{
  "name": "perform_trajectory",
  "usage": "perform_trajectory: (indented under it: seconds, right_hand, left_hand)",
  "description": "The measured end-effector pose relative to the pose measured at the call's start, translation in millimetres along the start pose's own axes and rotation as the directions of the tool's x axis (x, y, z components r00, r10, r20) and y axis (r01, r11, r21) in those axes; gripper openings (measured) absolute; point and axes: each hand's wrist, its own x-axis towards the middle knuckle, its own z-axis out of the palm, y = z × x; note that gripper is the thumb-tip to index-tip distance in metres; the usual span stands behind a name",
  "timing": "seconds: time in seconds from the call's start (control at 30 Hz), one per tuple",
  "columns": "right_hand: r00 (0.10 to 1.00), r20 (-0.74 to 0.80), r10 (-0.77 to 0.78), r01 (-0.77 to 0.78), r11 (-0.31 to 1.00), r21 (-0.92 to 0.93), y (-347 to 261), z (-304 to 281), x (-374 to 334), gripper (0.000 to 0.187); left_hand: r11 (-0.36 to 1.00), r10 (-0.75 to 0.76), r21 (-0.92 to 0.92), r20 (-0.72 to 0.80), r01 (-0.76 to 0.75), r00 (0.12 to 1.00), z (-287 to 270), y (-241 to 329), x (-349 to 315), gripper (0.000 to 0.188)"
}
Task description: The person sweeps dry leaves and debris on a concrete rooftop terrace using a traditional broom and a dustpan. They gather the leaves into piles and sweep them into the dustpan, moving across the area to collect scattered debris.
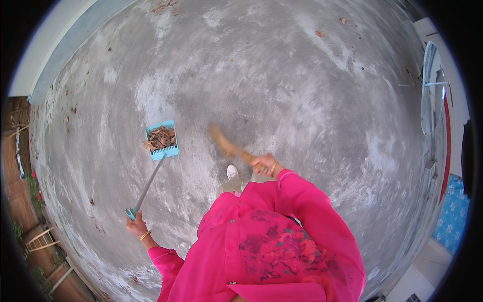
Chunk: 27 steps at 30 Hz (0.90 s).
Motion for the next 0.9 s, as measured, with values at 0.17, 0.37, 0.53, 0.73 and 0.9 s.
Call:
perform_trajectory:
  seconds: [0.17,0.37,0.53,0.73,0.9]
  right_hand:
    - [0.898,-0.316,-0.305,0.372,0.911,0.179,-135,-116,-23,0.016]
    - [0.715,-0.531,-0.455,0.518,0.855,-0.035,-287,-178,11,0.014]
    - [0.753,-0.406,-0.517,0.605,0.788,0.117,-325,-181,29,0.024]
    - [0.934,0.125,-0.333,0.241,0.852,0.465,-377,-174,49,0.014]
    - [0.980,-0.016,-0.197,0.194,0.946,0.259,-441,-161,84,0.013]
  left_hand:
    - [1.000,0.014,-0.005,0.041,-0.014,0.999,61,74,34,0.022]
    - [0.998,-0.045,-0.044,0.069,0.048,0.997,137,183,43,0.028]
    - [0.995,-0.072,-0.063,0.010,0.072,0.997,188,282,53,0.032]
    - [0.996,-0.050,-0.071,0.025,0.052,0.998,248,370,87,0.031]
    - [0.999,0.028,-0.035,0.069,-0.026,0.997,309,442,133,0.033]
